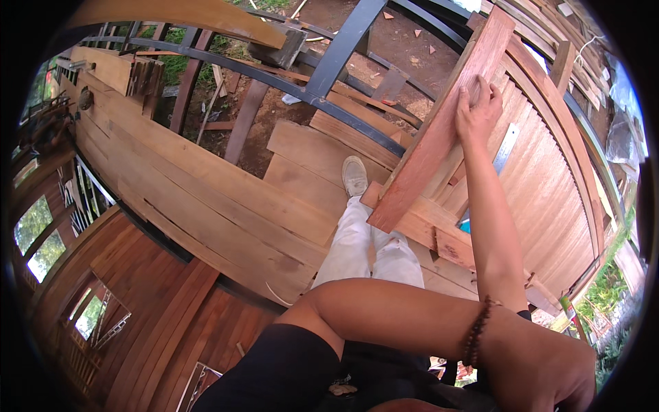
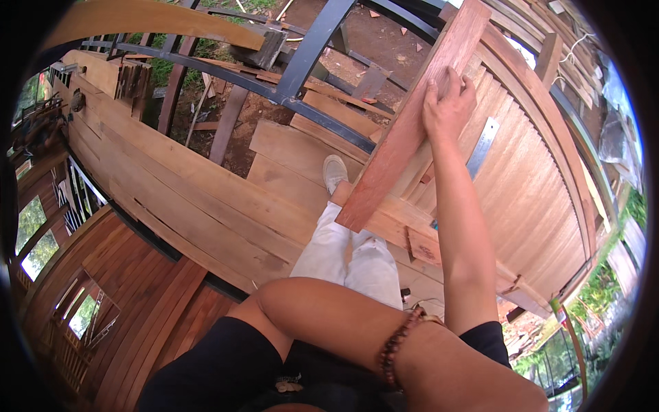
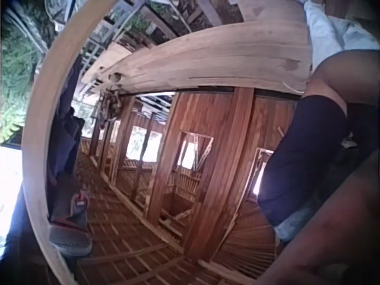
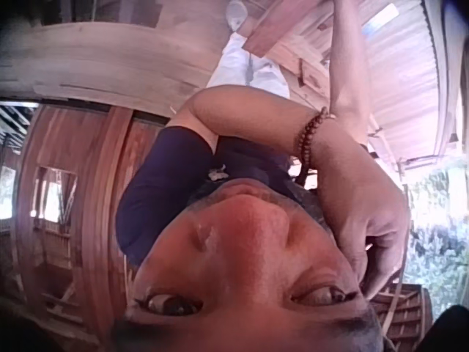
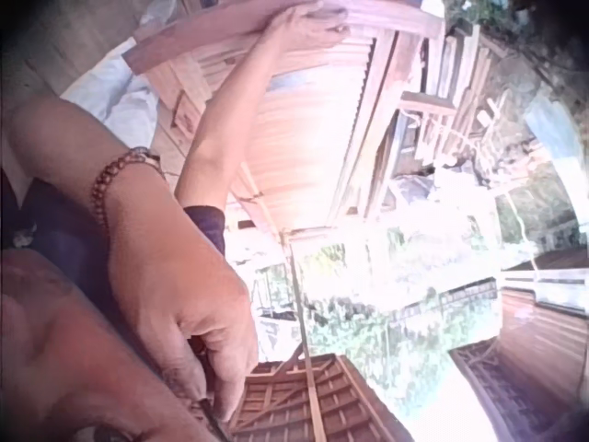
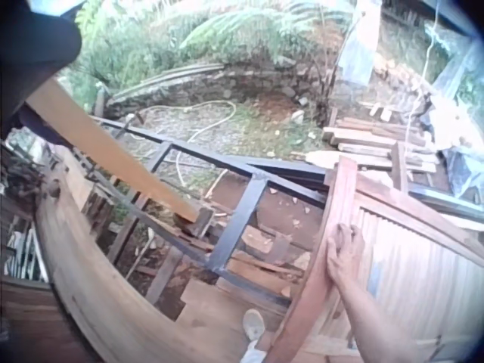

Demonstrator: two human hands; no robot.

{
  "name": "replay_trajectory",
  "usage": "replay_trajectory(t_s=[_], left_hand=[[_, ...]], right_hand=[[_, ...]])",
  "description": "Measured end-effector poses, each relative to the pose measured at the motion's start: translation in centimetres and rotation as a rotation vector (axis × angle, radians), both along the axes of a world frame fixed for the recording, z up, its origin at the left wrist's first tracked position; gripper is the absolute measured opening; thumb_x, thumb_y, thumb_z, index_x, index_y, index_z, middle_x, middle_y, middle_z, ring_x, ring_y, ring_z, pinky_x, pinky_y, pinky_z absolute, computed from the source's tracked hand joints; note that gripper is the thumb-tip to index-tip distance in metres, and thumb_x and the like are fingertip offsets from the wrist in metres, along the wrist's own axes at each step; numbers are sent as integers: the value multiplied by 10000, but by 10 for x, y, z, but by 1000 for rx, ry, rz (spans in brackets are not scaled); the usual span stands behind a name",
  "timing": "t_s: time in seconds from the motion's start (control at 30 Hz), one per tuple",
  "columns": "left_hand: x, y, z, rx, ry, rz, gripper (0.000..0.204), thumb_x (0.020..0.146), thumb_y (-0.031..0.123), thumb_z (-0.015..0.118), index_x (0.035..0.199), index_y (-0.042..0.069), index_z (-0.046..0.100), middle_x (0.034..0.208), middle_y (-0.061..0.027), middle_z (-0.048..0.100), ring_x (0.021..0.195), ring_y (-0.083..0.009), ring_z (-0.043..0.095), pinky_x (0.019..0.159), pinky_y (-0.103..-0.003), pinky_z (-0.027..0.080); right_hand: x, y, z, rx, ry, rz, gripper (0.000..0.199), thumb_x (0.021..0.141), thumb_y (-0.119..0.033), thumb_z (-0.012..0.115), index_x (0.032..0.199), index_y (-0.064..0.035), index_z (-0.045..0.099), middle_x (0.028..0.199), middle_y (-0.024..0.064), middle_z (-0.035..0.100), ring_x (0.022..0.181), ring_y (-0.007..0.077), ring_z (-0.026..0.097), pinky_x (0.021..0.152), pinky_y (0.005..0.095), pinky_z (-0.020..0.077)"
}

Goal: The person assembles a wooden slatted panel by positioning it on a workbench, using a nail gun to fasten pieces, and applying glue. They also measure and mark wood with a square and pencil, then fit additional slats into the frame.

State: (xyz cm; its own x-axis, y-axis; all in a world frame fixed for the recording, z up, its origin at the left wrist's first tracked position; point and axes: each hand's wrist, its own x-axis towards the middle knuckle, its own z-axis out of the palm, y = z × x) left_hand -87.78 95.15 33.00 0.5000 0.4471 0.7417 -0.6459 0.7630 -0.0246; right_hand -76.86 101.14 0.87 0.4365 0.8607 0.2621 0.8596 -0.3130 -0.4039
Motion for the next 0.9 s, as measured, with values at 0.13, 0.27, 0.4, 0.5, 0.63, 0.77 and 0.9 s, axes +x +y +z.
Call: replay_trajectory(t_s=[0.13,0.27,0.4,0.5,0.63,0.77,0.9], left_hand=[[-11,-27,-46,146,458,519,248,808,189,640,947,-15,611,848,-95,603,775,-191,589,693,-323,476],[-86,-58,-123,114,1073,263,193,874,112,597,1019,0,536,914,-73,548,775,-161,545,708,-306,459],[-200,-116,-212,-504,1680,417,316,856,-27,583,1146,8,463,973,-46,565,874,-127,584,802,-299,496],[-273,-136,-250,-736,2014,531,256,888,-11,508,1141,13,480,867,-38,564,780,-120,574,734,-282,501],[-286,-136,-265,-756,2111,506,201,891,40,553,1088,-4,550,819,-32,580,731,-118,574,682,-263,500],[-251,-121,-279,-274,2284,589,156,859,88,631,984,-5,639,837,-71,635,715,-153,594,650,-272,488],[-248,-111,-302,15,2208,523,128,840,95,651,934,12,677,854,-122,636,715,-213,593,666,-315,478]], right_hand=[[-8,6,-17,-3,-28,-22,453,865,-355,599,1270,-161,541,1274,211,441,1202,386,390,1031,475,318],[-11,3,-12,-58,-21,-29,467,872,-357,574,1293,-165,509,1280,209,432,1214,383,365,1040,482,296],[-6,4,-15,-111,-47,-30,490,876,-351,557,1314,-147,474,1284,200,418,1201,378,350,1048,466,274],[-9,6,-14,-124,-60,-34,496,877,-353,557,1317,-141,468,1281,202,421,1205,377,348,1048,459,276],[-5,6,-17,-132,-94,-6,505,881,-356,555,1324,-133,462,1284,207,427,1196,380,369,1033,469,295],[-3,10,-16,-131,-116,24,491,890,-352,544,1319,-126,468,1266,213,447,1180,381,389,1022,467,307],[-5,9,-16,-90,-168,29,484,888,-338,545,1296,-81,503,1214,225,526,1162,378,442,1021,453,307]])
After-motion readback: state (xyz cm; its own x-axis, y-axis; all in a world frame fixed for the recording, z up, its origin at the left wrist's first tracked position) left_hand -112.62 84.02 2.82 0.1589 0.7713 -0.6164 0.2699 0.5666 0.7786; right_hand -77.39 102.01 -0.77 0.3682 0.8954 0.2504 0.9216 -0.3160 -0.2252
